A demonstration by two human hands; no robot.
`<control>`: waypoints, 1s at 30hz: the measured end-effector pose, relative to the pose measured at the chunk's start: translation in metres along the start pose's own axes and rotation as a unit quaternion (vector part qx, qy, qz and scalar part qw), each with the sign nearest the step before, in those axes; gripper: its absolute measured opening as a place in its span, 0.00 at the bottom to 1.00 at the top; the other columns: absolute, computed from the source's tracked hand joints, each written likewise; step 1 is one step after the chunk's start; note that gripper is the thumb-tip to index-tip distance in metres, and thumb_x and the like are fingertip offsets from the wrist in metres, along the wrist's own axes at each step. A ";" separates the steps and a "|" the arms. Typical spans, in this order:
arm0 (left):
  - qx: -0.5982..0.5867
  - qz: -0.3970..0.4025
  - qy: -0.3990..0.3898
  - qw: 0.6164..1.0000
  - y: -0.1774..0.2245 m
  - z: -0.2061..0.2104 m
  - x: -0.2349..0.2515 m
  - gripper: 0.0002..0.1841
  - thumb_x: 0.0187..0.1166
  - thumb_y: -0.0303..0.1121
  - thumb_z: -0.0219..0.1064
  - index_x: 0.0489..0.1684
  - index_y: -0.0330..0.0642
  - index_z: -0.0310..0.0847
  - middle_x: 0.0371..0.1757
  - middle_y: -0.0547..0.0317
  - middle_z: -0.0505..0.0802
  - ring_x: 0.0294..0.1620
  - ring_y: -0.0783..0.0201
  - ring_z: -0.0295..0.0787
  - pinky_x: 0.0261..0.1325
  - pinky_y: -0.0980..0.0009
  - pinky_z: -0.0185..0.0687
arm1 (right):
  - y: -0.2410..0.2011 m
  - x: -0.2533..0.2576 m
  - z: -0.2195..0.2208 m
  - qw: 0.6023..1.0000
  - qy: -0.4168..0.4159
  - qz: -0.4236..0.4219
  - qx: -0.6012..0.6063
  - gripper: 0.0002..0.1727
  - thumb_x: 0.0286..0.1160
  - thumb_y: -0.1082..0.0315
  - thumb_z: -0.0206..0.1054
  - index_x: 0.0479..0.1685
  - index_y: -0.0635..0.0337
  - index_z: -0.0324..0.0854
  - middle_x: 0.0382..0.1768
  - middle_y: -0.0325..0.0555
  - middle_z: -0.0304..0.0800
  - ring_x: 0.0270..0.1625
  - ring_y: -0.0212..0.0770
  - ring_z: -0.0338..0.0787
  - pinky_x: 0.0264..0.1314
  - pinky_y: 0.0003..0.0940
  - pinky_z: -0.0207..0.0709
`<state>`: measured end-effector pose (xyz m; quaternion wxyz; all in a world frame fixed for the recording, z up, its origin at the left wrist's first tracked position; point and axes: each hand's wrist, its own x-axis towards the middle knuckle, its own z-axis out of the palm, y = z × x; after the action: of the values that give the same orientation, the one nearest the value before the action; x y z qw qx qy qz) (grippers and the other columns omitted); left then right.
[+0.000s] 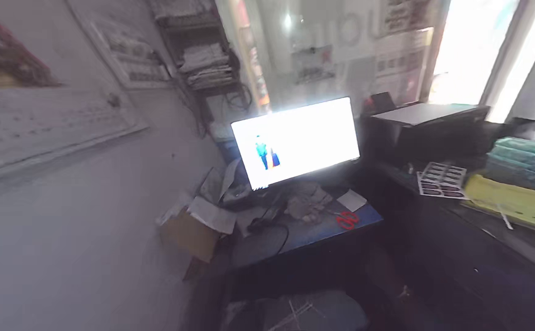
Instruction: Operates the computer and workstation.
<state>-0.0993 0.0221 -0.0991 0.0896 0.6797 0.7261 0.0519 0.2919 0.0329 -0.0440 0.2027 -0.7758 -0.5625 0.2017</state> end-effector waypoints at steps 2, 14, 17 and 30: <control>0.008 -0.020 -0.028 0.999 -0.004 0.004 0.010 0.29 0.88 0.59 0.47 0.63 0.52 0.89 0.60 0.47 0.95 0.64 0.40 0.90 0.66 0.34 0.81 | 0.036 0.022 0.037 0.991 0.086 -0.095 -0.038 0.35 0.76 0.52 0.65 0.81 0.62 0.73 0.75 0.60 0.81 0.78 0.55 0.81 0.81 0.55 0.73; -0.008 -0.045 -0.034 0.998 -0.009 0.007 0.014 0.29 0.88 0.59 0.48 0.60 0.48 0.88 0.54 0.48 0.95 0.59 0.45 0.93 0.61 0.41 0.85 | 0.055 0.026 0.050 0.967 0.108 -0.176 -0.149 0.30 0.72 0.54 0.68 0.75 0.53 0.82 0.75 0.58 0.83 0.78 0.62 0.80 0.82 0.61 0.70; -0.003 -0.044 -0.033 0.998 -0.011 0.012 0.016 0.29 0.88 0.59 0.49 0.62 0.47 0.88 0.56 0.46 0.95 0.60 0.43 0.92 0.61 0.40 0.85 | 0.060 0.026 0.051 0.966 0.099 -0.178 -0.157 0.29 0.72 0.55 0.68 0.75 0.55 0.83 0.75 0.60 0.82 0.79 0.65 0.79 0.83 0.63 0.69; 0.009 -0.051 -0.072 0.996 -0.014 0.018 0.030 0.32 0.89 0.62 0.43 0.59 0.47 0.88 0.56 0.47 0.95 0.63 0.45 0.91 0.64 0.42 0.83 | 0.062 0.027 0.050 0.978 0.067 -0.114 -0.161 0.29 0.75 0.52 0.69 0.73 0.57 0.83 0.77 0.68 0.77 0.82 0.67 0.74 0.83 0.60 0.68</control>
<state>-0.1114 0.0500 -0.1214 0.1383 0.6444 0.7520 -0.0087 0.3219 0.0450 -0.1218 0.1339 -0.7411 -0.6572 0.0313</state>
